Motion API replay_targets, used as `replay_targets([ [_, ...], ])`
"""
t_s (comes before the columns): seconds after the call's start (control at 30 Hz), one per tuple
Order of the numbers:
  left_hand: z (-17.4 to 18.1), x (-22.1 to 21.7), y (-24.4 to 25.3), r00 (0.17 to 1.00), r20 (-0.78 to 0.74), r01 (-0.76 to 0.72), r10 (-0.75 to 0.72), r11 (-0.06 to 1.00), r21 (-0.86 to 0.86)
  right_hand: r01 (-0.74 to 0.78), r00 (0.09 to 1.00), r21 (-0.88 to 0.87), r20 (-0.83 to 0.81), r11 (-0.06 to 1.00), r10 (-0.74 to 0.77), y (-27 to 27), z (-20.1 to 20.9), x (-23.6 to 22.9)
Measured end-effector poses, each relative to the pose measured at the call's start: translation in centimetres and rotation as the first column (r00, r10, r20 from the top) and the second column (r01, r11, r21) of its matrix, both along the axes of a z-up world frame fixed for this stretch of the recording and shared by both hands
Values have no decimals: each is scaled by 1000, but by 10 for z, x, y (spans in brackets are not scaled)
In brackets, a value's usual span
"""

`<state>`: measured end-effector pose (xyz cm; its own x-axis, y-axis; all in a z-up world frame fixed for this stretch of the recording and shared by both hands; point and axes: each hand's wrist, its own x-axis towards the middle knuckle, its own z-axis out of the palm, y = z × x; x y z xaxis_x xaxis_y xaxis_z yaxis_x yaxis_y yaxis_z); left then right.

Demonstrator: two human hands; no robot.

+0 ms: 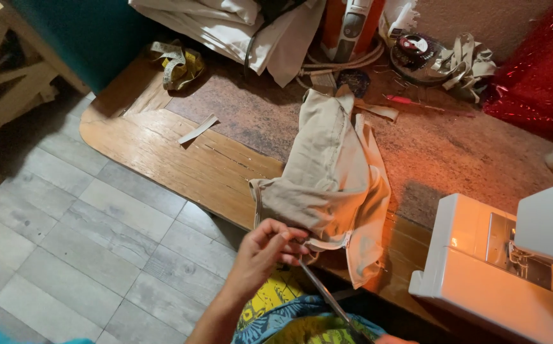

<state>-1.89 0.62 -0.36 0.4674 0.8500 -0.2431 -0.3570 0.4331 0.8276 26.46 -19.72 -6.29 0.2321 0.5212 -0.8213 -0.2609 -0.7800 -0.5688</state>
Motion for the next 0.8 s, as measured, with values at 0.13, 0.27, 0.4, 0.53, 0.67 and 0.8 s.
replay_targets([
  [0.13, 27, -86, 21, 997, -21, 82, -80, 990, 112, -87, 981, -37, 172, 995, 92, 19, 116, 26],
  [0.27, -1, -178, 42, 806, -545, 254, -230, 967, -32, -185, 921, -87, 333, 979, 203, 34, 176, 24],
  [0.4, -58, -251, 62, -645, -687, 134, -336, 835, -534, -370, 249, -444, 799, 816, 548, 75, 206, -9],
  [0.53, -15, -228, 63, -462, -828, 224, -317, 862, -455, -378, 69, -599, 742, 705, 667, 147, 219, -24],
  [0.67, 42, -165, 64, 17, -977, 372, -213, 908, -191, -413, -116, -617, 765, 670, 634, 204, 209, -17],
  [0.8, 23, -113, 56, 679, -732, 227, 62, 930, 289, -411, -95, -631, 747, 657, 658, 239, 182, 1],
])
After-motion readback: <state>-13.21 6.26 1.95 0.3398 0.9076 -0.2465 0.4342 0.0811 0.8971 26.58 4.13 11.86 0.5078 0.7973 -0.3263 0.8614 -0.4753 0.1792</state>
